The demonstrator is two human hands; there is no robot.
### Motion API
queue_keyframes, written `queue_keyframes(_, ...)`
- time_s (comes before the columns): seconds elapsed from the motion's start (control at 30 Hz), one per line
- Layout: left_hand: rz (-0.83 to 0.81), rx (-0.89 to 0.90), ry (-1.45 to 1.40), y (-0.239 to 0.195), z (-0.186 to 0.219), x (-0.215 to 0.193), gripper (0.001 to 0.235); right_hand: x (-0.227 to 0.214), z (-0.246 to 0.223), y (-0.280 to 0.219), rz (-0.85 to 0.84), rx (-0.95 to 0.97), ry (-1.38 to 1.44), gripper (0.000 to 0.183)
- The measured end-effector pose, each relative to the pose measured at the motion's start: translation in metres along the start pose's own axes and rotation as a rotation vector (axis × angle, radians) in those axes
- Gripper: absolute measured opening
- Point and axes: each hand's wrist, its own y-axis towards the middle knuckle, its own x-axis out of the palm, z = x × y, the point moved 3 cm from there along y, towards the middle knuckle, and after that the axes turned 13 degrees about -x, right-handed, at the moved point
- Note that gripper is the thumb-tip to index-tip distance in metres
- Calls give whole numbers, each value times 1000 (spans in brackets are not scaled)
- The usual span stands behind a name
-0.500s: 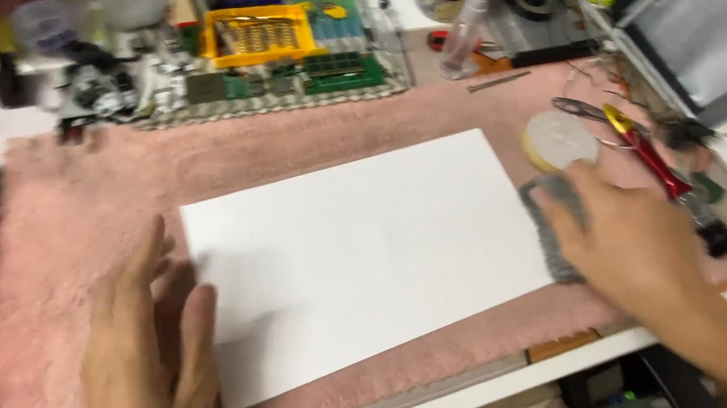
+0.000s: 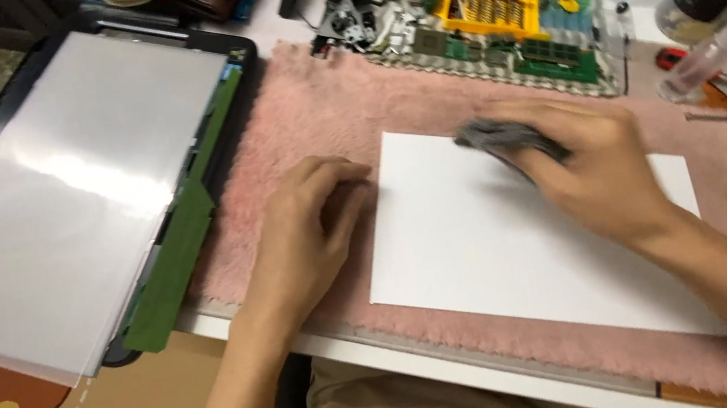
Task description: The person cleans a white sheet of paper on a pink towel using a brush, then rubs the surface with their hands, and finally wipes it with a cloth and a round pad. The person handles the paper and cleaning tools throughout the process.
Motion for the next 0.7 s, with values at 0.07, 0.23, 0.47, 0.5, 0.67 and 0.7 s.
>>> queue_keyframes(0.07,9,90,9,1,3,-1,16,30,32,23,0,-249,-68,43)
queue_keyframes(0.23,76,32,41,5,-9,10,27,88,22,46,-50,-423,-39,51)
queue_keyframes(0.47,3,30,57,1,-1,5,42,85,-22,27,-229,-198,153,44)
queue_keyframes(0.5,6,24,55,2,0,4,42,84,-26,12,-235,-199,155,44)
queue_keyframes(0.67,-69,73,116,1,2,3,41,81,-68,-59,-410,-338,328,58)
queue_keyframes(0.7,-70,70,116,1,2,3,41,75,-68,-61,-411,-336,330,58)
